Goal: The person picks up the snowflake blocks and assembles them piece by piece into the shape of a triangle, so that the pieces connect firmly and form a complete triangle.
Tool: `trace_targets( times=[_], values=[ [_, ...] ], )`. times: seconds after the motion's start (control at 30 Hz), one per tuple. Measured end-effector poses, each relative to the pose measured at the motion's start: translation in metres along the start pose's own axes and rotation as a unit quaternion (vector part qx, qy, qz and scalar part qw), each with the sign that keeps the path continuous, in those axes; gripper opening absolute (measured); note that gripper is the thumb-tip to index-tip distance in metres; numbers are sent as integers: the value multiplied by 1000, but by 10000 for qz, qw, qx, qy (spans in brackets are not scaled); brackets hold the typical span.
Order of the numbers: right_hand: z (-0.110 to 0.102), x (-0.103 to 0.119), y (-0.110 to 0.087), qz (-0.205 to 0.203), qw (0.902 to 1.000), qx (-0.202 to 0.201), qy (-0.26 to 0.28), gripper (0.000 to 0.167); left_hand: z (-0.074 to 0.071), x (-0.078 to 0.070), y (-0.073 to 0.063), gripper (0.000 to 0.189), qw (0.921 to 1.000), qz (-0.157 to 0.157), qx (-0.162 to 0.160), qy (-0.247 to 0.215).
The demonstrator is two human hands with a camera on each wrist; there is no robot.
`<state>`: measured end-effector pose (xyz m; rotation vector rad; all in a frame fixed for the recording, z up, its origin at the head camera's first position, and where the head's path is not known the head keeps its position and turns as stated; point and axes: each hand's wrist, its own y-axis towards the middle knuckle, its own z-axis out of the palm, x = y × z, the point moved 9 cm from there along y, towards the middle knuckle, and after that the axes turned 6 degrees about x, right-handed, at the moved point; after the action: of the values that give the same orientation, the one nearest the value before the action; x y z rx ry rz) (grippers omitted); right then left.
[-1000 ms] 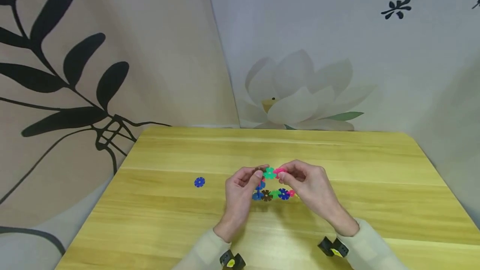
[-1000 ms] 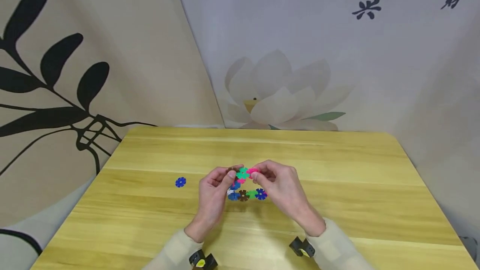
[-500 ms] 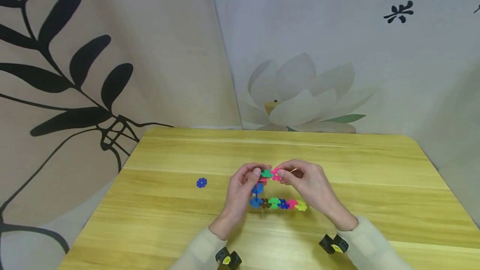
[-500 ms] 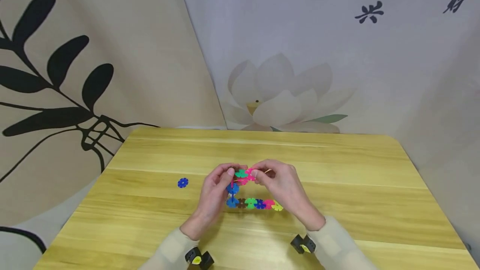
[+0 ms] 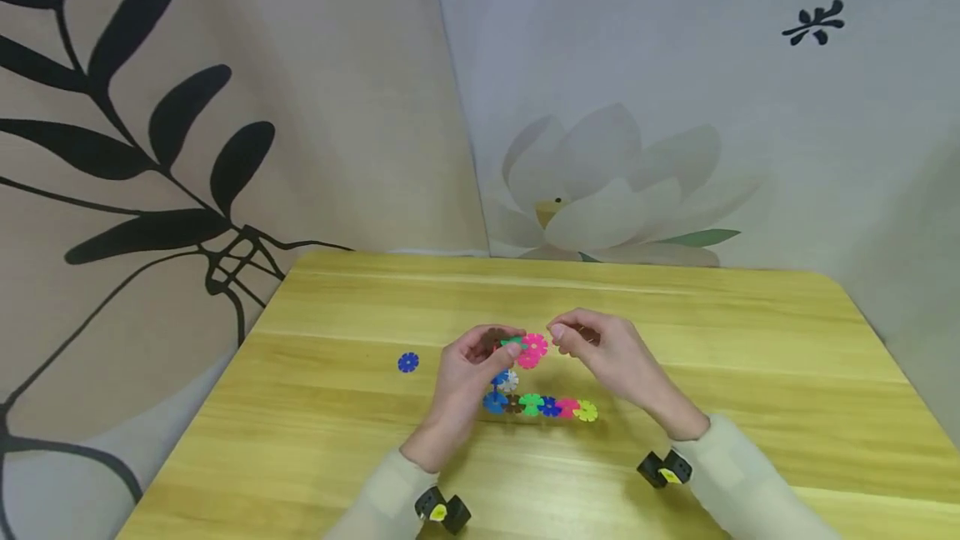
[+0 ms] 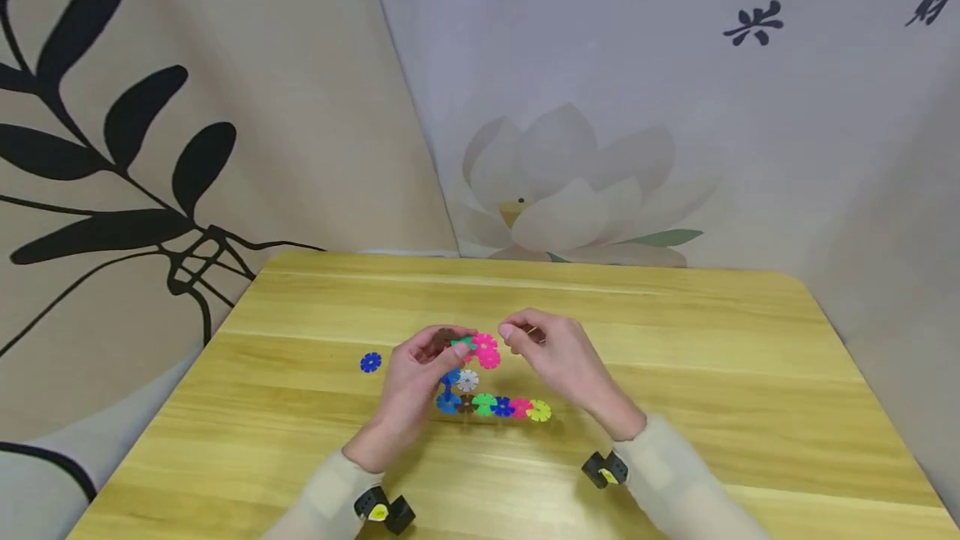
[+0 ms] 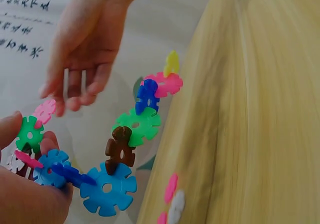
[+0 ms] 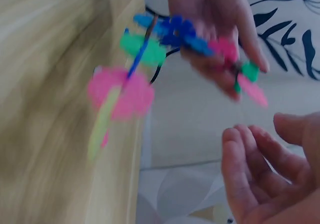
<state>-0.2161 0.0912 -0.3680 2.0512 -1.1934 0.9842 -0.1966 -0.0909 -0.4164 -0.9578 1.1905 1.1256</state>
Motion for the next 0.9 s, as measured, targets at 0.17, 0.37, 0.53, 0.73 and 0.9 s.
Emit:
trace_targets(
  times=[0.17, 0.37, 0.53, 0.73, 0.9],
  values=[
    [11, -16, 17, 63, 9980, 609, -179, 24, -19, 3, -5, 30, 9994, -124, -144, -287],
    [37, -30, 37, -27, 9901, 1328, -444, 25, -30, 2, -12, 30, 9988, -145, -193, -416],
    [54, -41, 49, -99, 9801, 1775, -883, 26, -35, 2, -16, 27, 9983, -115, -221, -525],
    [70, -54, 56, 35, 9711, 2166, -1002, 29, -39, 2, -18, 27, 9976, -80, -218, -645],
    [78, -55, 60, -99, 9646, 2199, -1451, 24, -41, 1, -20, 26, 9969, -84, -247, -737]
  ],
)
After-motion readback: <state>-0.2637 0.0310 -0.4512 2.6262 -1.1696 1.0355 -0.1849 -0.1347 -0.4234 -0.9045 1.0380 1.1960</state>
